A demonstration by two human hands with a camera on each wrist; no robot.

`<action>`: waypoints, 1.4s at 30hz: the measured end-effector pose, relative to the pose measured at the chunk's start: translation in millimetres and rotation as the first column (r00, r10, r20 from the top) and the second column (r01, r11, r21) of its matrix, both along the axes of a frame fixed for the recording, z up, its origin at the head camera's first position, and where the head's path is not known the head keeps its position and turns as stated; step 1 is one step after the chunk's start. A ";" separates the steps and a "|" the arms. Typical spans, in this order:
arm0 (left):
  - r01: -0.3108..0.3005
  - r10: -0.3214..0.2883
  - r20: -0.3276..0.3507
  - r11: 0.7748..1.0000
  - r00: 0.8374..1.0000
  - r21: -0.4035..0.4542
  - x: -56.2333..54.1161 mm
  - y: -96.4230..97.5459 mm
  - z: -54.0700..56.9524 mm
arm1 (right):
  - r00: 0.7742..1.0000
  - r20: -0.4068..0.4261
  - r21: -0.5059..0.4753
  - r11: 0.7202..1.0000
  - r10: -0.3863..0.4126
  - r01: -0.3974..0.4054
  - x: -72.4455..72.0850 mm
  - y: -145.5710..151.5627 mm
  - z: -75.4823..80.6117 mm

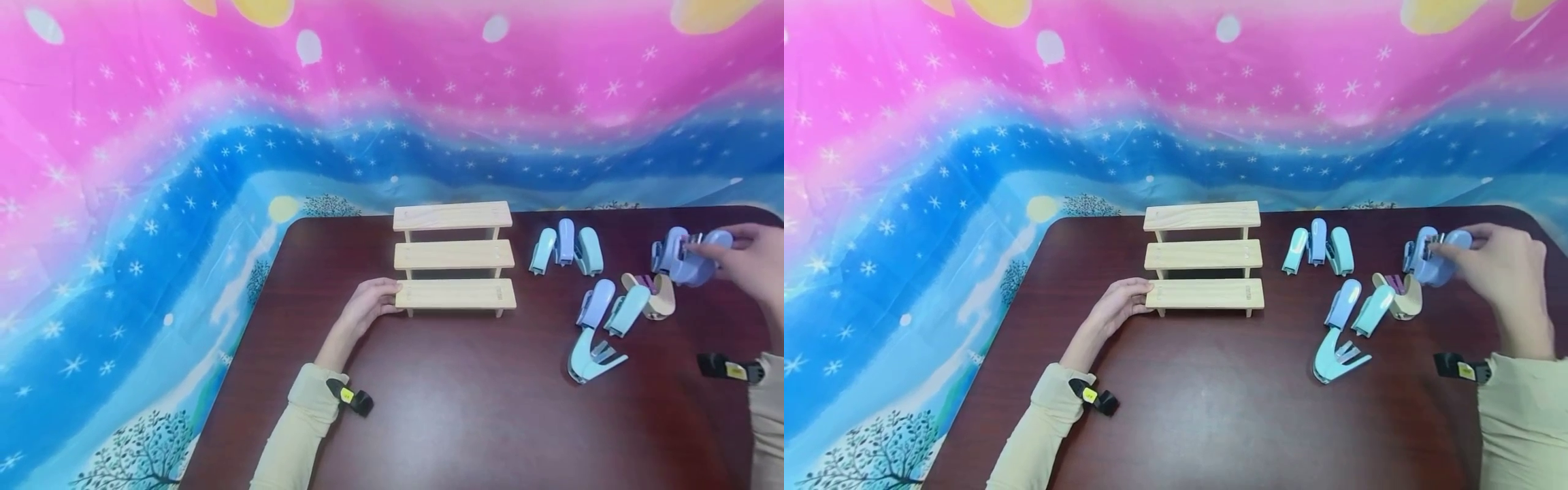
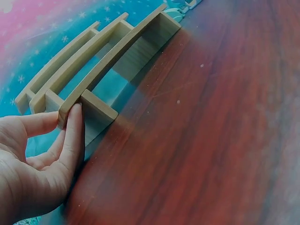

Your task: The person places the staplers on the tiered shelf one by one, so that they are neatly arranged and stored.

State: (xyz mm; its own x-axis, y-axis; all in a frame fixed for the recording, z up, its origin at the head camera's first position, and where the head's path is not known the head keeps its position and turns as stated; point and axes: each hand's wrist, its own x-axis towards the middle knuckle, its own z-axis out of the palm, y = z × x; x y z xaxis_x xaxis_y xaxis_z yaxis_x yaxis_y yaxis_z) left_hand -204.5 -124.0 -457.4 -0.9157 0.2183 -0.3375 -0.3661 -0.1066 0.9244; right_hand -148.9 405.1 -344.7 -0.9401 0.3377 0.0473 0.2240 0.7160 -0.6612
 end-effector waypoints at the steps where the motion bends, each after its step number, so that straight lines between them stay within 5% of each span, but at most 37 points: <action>1: -0.003 0.003 0.000 1.000 1.000 0.006 -0.3 -0.2 -0.1 | 1.000 -0.023 -0.007 1.000 0.009 -0.009 -3.0 -3.8 5.3; 12: -0.003 0.004 -0.010 1.000 1.000 0.027 -4.0 -4.4 -1.3 | 0.999 -0.036 -0.035 0.999 0.018 -0.019 -25.9 -58.2 54.1; 18: -0.006 0.007 -0.037 1.000 0.999 0.013 -4.9 -0.2 -2.3 | 0.993 -0.044 -0.071 0.991 0.107 -0.110 -44.1 -84.3 68.7; 28: 0.026 -0.039 -0.101 0.992 0.994 -0.125 0.5 8.8 8.9 | 0.968 0.008 -0.050 0.967 0.250 -0.249 -65.4 -121.6 74.7; 35: 0.004 -0.060 -0.204 0.964 0.977 -0.266 5.9 13.8 19.1 | 0.952 0.007 -0.064 0.950 0.306 -0.305 -74.1 -141.0 76.4; 42: 0.020 -0.091 -0.262 0.965 0.961 -0.263 8.9 15.1 19.8 | 0.941 0.029 -0.098 0.938 0.338 -0.334 -88.6 -162.8 74.6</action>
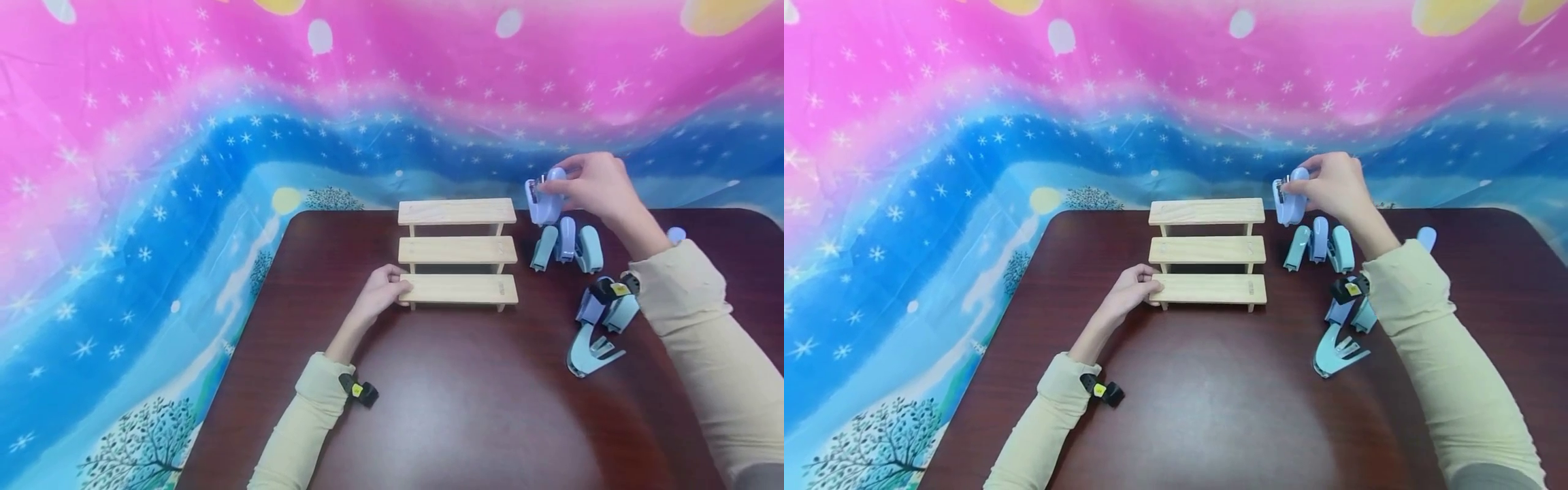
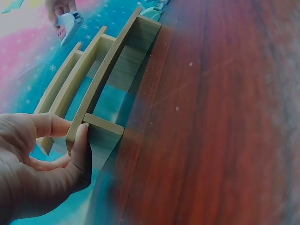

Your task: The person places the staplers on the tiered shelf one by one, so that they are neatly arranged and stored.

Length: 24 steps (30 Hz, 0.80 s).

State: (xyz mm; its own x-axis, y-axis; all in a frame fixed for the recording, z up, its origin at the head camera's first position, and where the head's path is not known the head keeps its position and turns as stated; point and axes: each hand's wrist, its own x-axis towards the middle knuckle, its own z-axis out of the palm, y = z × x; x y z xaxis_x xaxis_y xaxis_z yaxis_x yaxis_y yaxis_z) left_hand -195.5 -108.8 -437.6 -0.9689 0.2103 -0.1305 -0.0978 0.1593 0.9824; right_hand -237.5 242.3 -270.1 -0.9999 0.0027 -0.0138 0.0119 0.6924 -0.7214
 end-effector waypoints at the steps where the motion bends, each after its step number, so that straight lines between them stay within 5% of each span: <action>1: -0.003 0.003 0.001 1.000 1.000 -0.006 0.0 0.3 0.0 | 1.000 0.006 0.003 1.000 0.003 -0.003 -2.4 -3.2 -0.4; 12: -0.014 0.017 0.059 0.999 0.998 -0.049 -3.3 -1.0 1.3 | 0.998 0.053 -0.006 0.999 0.041 -0.041 -27.8 -30.7 -1.6; 18: 0.024 -0.032 0.133 0.998 0.991 0.060 -7.3 -7.6 -2.6 | 0.996 0.073 -0.026 0.999 0.047 -0.045 -36.6 -40.6 -5.4; 24: 0.012 -0.040 0.178 0.988 0.983 0.155 -8.0 -8.3 -8.4 | 0.999 -0.021 0.029 0.999 0.035 -0.034 -37.8 -50.4 -18.2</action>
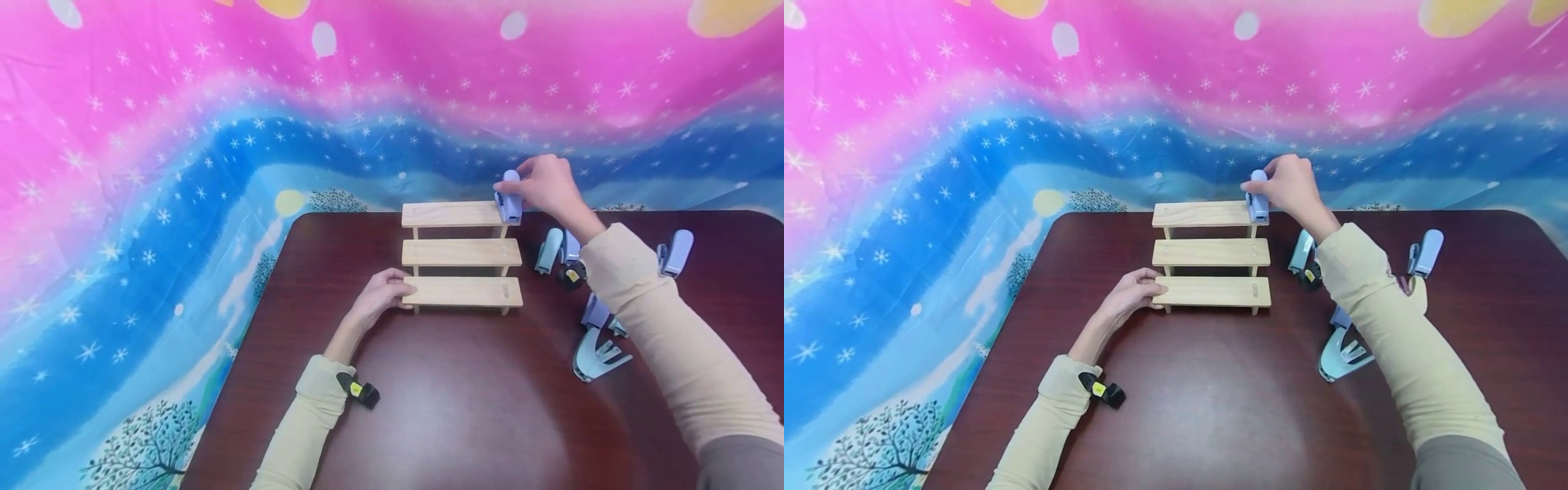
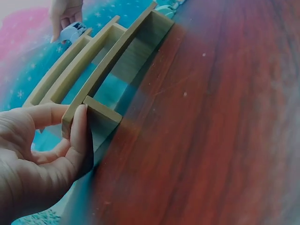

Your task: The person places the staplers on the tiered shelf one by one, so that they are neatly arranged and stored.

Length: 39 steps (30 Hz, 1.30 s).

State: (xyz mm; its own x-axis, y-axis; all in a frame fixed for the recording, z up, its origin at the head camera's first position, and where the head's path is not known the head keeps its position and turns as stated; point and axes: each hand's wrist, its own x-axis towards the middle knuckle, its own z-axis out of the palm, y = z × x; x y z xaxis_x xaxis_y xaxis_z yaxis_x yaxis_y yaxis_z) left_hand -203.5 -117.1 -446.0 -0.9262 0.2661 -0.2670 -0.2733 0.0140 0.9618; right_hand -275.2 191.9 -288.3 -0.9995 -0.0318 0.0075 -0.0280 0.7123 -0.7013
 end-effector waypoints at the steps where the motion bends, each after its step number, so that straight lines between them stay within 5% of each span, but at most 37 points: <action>1: -0.002 0.002 0.008 1.000 1.000 0.009 -0.2 0.3 -1.7 | 1.000 -0.020 0.007 1.000 0.002 -0.002 0.6 -1.2 -2.8; 6: 0.001 -0.003 0.028 0.998 1.000 0.059 -2.4 -1.1 -11.5 | 0.995 -0.100 -0.011 1.000 0.004 -0.005 4.2 -1.0 -15.2; 11: 0.002 -0.005 0.032 0.994 0.999 0.108 -5.4 -5.1 -19.5 | 0.995 -0.093 -0.117 0.993 -0.020 0.009 8.5 8.6 -25.9; 19: -0.001 -0.005 0.035 0.988 0.999 0.154 -6.8 -5.4 -23.8 | 0.994 -0.071 -0.370 0.928 -0.080 0.048 31.9 41.9 -43.9; 28: 0.010 -0.013 0.018 0.988 1.000 0.154 -6.9 -6.8 -22.2 | 0.994 -0.061 -0.249 0.965 -0.096 0.078 65.2 86.2 -63.8; 39: 0.014 -0.015 0.010 0.987 1.000 0.158 -7.0 -6.1 -24.0 | 0.970 -0.018 -0.198 0.952 -0.243 0.235 76.8 126.5 -84.4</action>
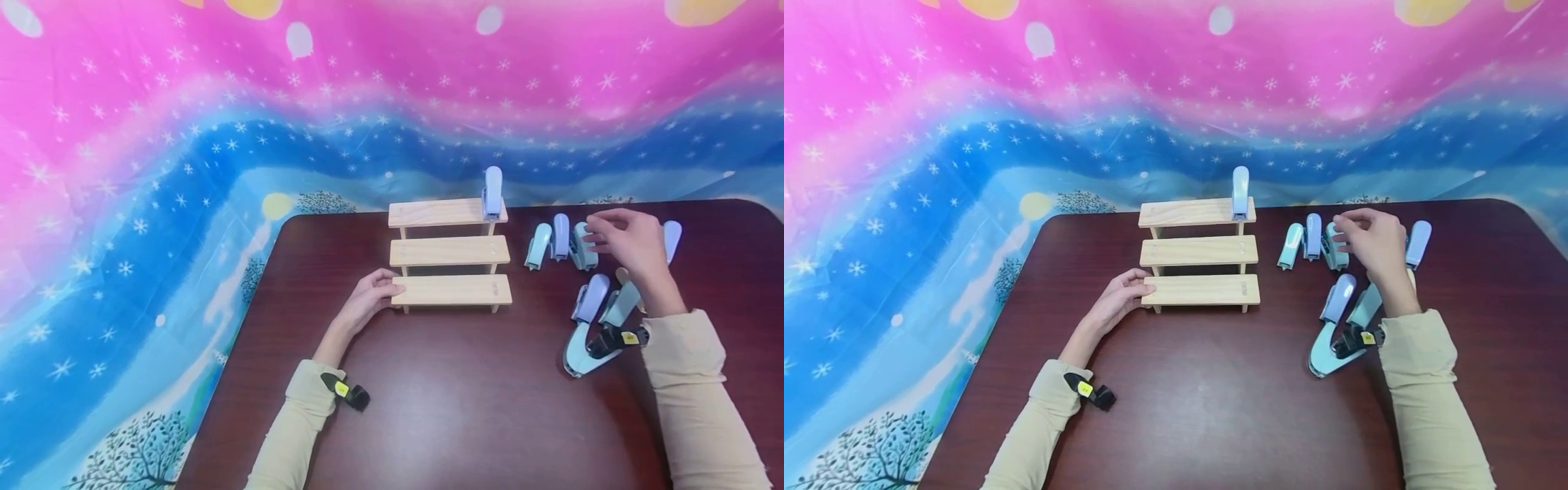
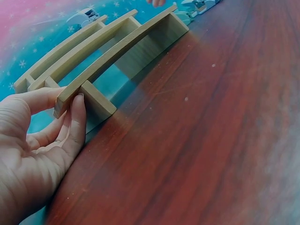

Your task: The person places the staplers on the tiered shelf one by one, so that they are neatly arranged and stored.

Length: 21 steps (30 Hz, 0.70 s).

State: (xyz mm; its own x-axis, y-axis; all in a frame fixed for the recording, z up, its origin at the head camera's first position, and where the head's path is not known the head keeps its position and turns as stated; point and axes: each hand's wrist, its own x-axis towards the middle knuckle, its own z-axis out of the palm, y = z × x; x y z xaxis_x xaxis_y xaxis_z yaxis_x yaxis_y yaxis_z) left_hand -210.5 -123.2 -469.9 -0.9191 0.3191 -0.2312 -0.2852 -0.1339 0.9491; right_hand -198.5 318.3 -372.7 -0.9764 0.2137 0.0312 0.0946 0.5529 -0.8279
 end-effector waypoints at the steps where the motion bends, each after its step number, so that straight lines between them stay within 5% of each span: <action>1: 0.004 -0.004 -0.004 1.000 1.000 -0.001 -0.1 -0.3 -0.4 | 1.000 0.003 -0.005 1.000 -0.016 0.016 -0.3 1.4 -1.9; 12: 0.005 -0.005 -0.027 1.000 1.000 0.001 -0.9 2.0 -1.7 | 0.993 0.100 0.042 0.997 -0.070 0.066 -9.6 10.9 -13.3; 21: -0.006 0.004 -0.038 0.998 0.999 -0.064 3.0 4.3 1.1 | 0.983 0.176 0.092 0.993 0.059 -0.076 -15.6 12.3 -23.9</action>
